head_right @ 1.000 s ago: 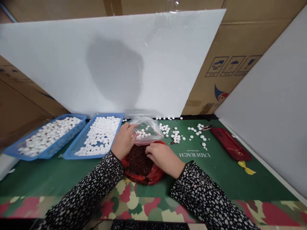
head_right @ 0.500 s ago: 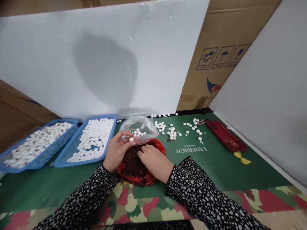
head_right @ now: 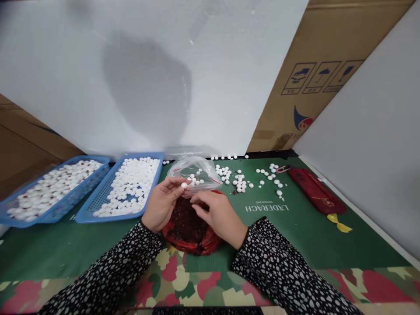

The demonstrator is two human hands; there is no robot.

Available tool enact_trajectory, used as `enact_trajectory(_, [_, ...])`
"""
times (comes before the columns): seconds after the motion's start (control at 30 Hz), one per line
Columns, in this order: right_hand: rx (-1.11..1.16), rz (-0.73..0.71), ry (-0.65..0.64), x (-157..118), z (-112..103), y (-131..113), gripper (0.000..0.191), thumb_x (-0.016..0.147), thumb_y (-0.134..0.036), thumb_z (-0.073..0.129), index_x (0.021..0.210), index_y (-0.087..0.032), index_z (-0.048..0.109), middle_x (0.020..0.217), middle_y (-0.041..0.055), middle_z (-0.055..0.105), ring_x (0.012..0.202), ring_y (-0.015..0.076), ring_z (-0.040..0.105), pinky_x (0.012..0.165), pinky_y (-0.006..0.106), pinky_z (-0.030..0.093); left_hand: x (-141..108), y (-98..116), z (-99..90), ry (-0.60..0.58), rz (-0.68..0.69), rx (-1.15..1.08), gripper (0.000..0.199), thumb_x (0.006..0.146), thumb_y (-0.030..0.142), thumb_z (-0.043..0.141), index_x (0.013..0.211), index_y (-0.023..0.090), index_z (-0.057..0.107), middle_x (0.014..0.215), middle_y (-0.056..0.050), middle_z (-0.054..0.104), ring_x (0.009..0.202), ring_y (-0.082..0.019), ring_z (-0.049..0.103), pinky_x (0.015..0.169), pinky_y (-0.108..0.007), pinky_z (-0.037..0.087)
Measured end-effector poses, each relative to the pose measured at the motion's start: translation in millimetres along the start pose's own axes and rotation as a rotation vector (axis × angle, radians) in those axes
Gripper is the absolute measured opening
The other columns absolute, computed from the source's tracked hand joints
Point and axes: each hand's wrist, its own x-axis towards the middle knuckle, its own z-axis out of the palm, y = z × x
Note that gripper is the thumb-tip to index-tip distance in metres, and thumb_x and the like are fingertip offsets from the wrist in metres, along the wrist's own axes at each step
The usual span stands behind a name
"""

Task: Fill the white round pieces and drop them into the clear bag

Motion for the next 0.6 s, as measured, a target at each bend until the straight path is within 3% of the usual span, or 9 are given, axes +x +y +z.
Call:
enact_trajectory(0.13, [0.326, 0.127, 0.26, 3, -4, -4, 0.005, 0.087, -0.025, 0.065, 0.087, -0.021, 0.068, 0.084, 0.0014, 0.073, 0.074, 0.0155, 0.067, 0.07, 0.03, 0.053, -5, -2, 4.8, 0.001, -0.106, -0.068, 0.024, 0.065, 0.022, 0.082, 0.085, 0.015, 0.069, 0.078, -0.004, 0.073, 0.073, -0.014, 0.068, 0.076, -0.027, 0.053])
enact_trajectory(0.23, [0.453, 0.159, 0.358, 4, -4, -5, 0.005, 0.085, -0.026, 0.066, 0.084, -0.021, 0.068, 0.078, 0.0006, 0.073, 0.071, 0.015, 0.068, 0.069, 0.029, 0.054, -9, -4, 8.9, -0.062, -0.129, -0.063, 0.021, 0.066, 0.021, 0.082, 0.078, 0.013, 0.067, 0.074, -0.004, 0.073, 0.066, -0.012, 0.066, 0.068, -0.024, 0.052])
enact_trajectory(0.37, [0.424, 0.137, 0.411, 3, -1, -4, 0.005, 0.083, -0.023, 0.069, 0.079, -0.021, 0.069, 0.073, -0.0016, 0.07, 0.067, 0.0132, 0.065, 0.065, 0.026, 0.052, -13, -8, 10.8, -0.135, -0.094, -0.026, 0.018, 0.069, 0.02, 0.081, 0.075, 0.012, 0.066, 0.069, -0.003, 0.072, 0.064, -0.011, 0.065, 0.066, -0.021, 0.05])
enact_trajectory(0.6, [0.295, 0.012, 0.431, 3, 3, -4, 0.005, 0.083, -0.018, 0.069, 0.081, -0.022, 0.071, 0.08, -0.0011, 0.071, 0.076, 0.0134, 0.064, 0.072, 0.027, 0.05, -12, -12, 7.8, -0.168, -0.005, -0.058, 0.015, 0.069, 0.015, 0.079, 0.074, 0.014, 0.065, 0.073, 0.0, 0.069, 0.068, -0.01, 0.063, 0.069, -0.022, 0.049])
